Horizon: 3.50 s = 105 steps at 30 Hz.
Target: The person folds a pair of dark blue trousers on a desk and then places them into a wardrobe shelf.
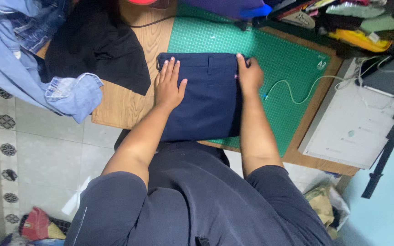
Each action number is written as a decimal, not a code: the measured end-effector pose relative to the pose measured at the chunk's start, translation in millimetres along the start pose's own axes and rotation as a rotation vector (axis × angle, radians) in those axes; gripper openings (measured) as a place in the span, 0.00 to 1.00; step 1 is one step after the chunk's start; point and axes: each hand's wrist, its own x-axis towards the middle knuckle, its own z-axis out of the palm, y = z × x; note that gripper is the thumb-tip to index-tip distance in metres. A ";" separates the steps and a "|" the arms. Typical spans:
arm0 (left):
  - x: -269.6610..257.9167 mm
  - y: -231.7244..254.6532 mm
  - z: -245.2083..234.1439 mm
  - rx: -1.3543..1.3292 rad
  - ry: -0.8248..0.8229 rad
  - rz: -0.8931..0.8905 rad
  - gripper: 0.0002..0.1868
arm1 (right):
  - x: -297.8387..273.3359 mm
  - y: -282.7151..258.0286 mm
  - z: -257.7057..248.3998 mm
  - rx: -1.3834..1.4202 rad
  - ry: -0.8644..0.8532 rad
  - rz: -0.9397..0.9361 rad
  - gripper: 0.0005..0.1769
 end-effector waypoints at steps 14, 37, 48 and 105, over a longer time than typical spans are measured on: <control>-30.6 8.6 20.0 0.208 -0.281 0.407 0.35 | -138.7 33.3 43.8 -0.306 -0.046 -0.771 0.38; -119.2 46.5 36.6 0.295 -0.197 0.314 0.40 | -198.9 59.6 23.6 -0.441 -0.126 -0.677 0.40; -187.0 -58.0 21.2 0.156 -0.092 0.086 0.47 | -182.4 135.2 11.5 -0.337 0.001 -0.569 0.46; -44.1 -2.3 -18.8 -0.464 -0.252 -0.805 0.30 | -39.8 113.0 4.2 0.217 -0.276 0.012 0.34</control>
